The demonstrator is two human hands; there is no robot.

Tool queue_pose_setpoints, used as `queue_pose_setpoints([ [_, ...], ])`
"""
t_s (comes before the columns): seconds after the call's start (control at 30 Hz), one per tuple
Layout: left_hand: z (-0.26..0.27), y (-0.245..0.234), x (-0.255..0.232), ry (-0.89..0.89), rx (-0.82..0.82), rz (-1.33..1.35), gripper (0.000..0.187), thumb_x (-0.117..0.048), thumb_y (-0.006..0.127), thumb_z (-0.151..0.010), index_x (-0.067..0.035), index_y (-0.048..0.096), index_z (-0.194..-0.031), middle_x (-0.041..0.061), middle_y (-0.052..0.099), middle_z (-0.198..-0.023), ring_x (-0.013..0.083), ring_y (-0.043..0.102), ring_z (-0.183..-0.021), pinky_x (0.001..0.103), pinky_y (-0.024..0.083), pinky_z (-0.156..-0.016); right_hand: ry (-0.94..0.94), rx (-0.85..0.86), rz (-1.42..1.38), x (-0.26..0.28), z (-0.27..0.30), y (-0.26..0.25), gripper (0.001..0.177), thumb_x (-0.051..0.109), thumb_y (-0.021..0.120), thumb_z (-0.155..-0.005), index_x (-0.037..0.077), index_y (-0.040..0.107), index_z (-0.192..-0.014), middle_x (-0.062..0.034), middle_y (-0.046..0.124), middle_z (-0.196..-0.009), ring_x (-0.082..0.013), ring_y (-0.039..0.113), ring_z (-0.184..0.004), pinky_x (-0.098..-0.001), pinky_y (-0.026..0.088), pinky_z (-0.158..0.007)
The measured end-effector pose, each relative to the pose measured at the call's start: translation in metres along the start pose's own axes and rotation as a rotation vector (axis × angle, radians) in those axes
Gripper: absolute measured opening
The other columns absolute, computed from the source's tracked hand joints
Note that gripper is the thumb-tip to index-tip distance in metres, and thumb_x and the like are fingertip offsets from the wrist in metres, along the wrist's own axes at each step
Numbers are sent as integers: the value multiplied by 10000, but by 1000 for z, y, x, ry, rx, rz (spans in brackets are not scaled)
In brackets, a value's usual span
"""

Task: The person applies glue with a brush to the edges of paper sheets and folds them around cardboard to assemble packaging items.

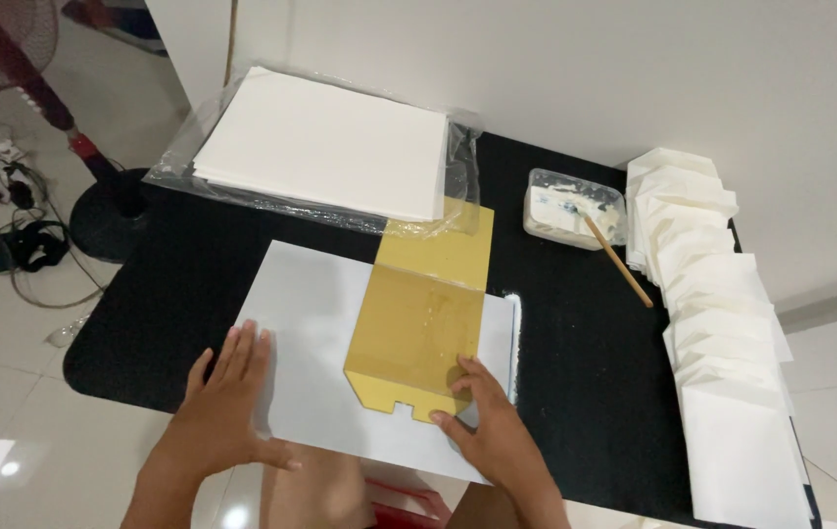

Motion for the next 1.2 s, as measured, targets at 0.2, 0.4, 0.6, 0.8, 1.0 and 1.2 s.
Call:
queue_pose_setpoints([
  [0.2, 11, -16, -23, 195, 8, 322, 1613, -963, 670, -533, -120, -169, -1623, 89, -136, -1738, 291, -184, -1591, 498, -112, -1228, 295, 91, 24, 34, 3, -10, 376, 328, 780, -913, 262, 559, -1210, 64, 346, -1691, -194, 345, -1561, -396, 387, -1222],
  [0.4, 29, -53, -75, 942, -145, 1398, 1215, -952, 438, -927, 23, 170, -1602, 282, 297, -1649, 338, 220, -1584, 527, 63, -1260, 327, 97, -40, 43, 5, -14, 341, 305, 763, -927, 260, 549, -1189, 36, 343, -1690, -208, 346, -1564, -410, 434, -1198],
  [0.6, -26, -26, -81, -18, -221, 820, 898, -661, 222, -944, -139, 7, -1642, 62, 10, -1746, 239, -48, -1612, 491, 17, -1254, 216, 66, -50, 30, 9, -10, 342, 305, 753, -929, 244, 533, -1183, 36, 353, -1687, -195, 395, -1529, -383, 448, -1188],
  [0.8, -40, -10, -125, 208, -61, 757, 767, -501, 288, -1032, -169, -40, -1640, 54, -122, -1742, 215, -138, -1605, 397, -66, -1264, 157, 83, -16, 22, 5, -9, 536, 342, 714, -948, 210, 450, -1396, -5, 327, -1689, -221, 355, -1541, -429, 301, -1243],
  [1.0, -54, -13, -130, 256, -110, 843, 747, -443, 368, -1043, -105, 61, -1634, 113, -50, -1735, 201, -42, -1607, 353, 1, -1266, -93, -11, -122, 25, 10, -16, 461, 394, 336, -1057, 149, 381, -1446, -137, 532, -1505, -267, 588, -1325, -429, 492, -1080],
  [1.2, -97, -12, -121, 351, -463, 43, 868, -572, 511, -1005, -21, 199, -1599, 286, 43, -1693, 446, 15, -1567, 558, 167, -1199, 10, -3, -95, 26, 10, -20, 567, 496, 383, -1020, 182, 387, -1491, -96, 498, -1554, -260, 607, -1318, -388, 486, -1085],
])
Point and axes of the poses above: each hand's wrist, its own z-axis away from the middle knuckle, its own y-axis out of the palm, x = y × z, the point moved 4 cm from there along -z, towards the middle knuckle
